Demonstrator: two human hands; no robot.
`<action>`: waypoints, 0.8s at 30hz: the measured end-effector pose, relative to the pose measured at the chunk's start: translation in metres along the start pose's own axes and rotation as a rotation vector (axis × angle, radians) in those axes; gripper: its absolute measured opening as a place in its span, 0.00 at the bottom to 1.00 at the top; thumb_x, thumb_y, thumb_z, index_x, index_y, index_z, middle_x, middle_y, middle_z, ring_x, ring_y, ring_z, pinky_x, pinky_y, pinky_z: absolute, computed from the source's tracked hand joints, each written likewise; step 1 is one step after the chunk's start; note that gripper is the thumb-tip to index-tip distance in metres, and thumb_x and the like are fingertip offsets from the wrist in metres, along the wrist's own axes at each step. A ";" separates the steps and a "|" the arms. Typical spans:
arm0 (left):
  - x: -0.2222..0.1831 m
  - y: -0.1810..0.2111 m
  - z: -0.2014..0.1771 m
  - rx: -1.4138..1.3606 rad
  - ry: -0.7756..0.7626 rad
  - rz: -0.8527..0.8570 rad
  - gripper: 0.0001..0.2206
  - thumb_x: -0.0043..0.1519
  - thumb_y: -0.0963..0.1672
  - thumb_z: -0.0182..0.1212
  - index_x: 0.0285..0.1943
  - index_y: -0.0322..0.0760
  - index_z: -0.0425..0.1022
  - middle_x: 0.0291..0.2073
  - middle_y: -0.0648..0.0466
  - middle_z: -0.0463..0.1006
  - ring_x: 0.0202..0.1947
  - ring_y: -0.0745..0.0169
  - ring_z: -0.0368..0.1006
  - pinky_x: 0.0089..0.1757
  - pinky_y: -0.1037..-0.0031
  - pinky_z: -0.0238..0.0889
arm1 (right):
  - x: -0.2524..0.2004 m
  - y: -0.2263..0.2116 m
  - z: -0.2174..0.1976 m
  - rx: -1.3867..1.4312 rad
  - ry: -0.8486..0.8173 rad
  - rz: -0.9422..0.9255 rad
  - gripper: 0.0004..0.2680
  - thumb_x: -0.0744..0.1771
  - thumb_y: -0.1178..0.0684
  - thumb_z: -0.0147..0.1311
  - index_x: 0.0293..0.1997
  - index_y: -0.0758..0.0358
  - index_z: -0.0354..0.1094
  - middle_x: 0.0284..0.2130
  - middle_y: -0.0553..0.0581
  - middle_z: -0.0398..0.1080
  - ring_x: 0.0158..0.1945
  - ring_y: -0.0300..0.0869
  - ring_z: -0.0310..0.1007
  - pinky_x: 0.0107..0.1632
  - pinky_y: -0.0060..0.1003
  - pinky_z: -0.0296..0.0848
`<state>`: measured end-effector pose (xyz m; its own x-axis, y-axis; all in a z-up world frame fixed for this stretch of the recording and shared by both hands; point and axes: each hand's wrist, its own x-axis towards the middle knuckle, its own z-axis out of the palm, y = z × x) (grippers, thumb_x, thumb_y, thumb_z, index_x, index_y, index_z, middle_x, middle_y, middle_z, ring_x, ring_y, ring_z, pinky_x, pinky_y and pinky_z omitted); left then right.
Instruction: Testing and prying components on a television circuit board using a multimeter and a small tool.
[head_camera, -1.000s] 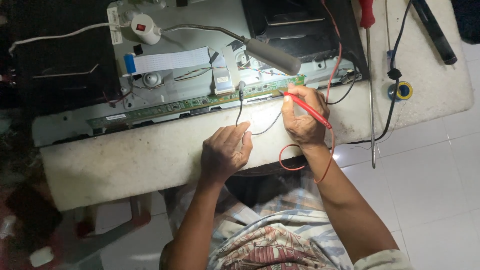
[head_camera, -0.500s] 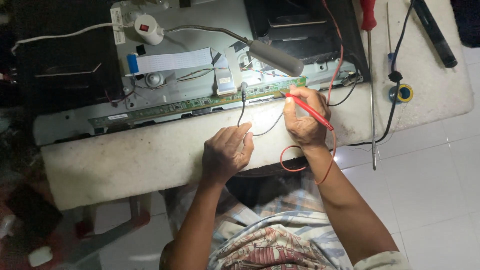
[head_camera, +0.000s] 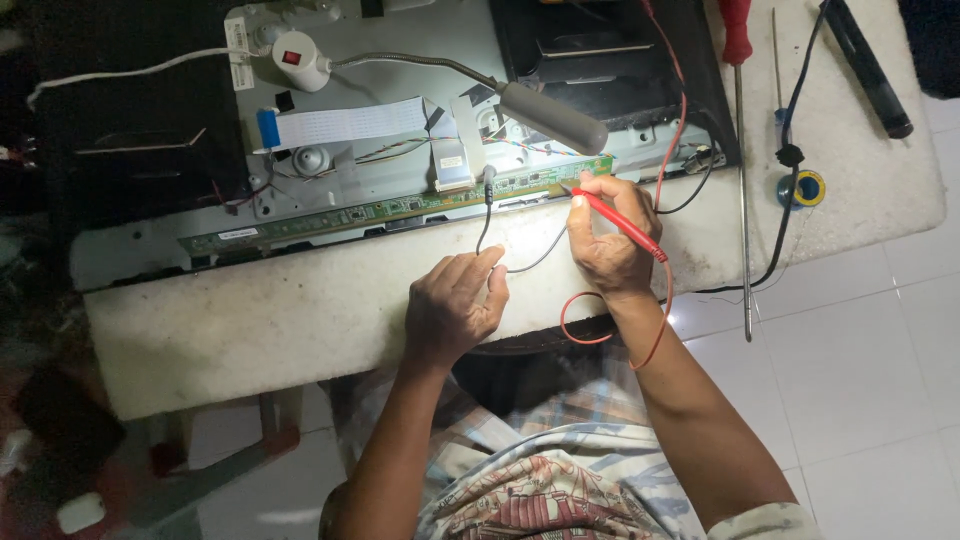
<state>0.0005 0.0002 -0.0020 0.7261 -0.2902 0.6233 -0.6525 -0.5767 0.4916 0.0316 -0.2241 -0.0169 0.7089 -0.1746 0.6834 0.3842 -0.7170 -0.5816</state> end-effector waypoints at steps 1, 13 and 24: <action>0.000 0.000 0.000 0.002 0.002 -0.001 0.09 0.61 0.41 0.65 0.48 0.36 0.81 0.24 0.52 0.76 0.21 0.60 0.74 0.23 0.74 0.72 | 0.000 0.000 0.000 0.005 0.000 0.000 0.04 0.64 0.59 0.62 0.41 0.61 0.75 0.39 0.59 0.80 0.44 0.51 0.79 0.50 0.41 0.76; 0.002 0.002 -0.002 -0.009 -0.012 -0.018 0.08 0.61 0.41 0.65 0.48 0.36 0.81 0.23 0.51 0.76 0.20 0.61 0.74 0.23 0.75 0.71 | 0.000 -0.001 -0.001 -0.014 -0.009 0.012 0.05 0.64 0.59 0.63 0.41 0.60 0.75 0.40 0.59 0.80 0.43 0.51 0.79 0.50 0.42 0.76; 0.001 0.001 -0.002 -0.014 -0.012 -0.025 0.08 0.61 0.40 0.65 0.48 0.36 0.81 0.24 0.52 0.76 0.21 0.60 0.74 0.23 0.74 0.72 | 0.000 -0.001 0.000 -0.005 -0.012 0.020 0.05 0.63 0.59 0.63 0.41 0.60 0.75 0.39 0.58 0.80 0.44 0.51 0.79 0.50 0.41 0.77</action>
<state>-0.0001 0.0002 0.0003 0.7447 -0.2850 0.6036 -0.6370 -0.5735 0.5151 0.0312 -0.2239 -0.0160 0.7237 -0.1808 0.6661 0.3668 -0.7168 -0.5931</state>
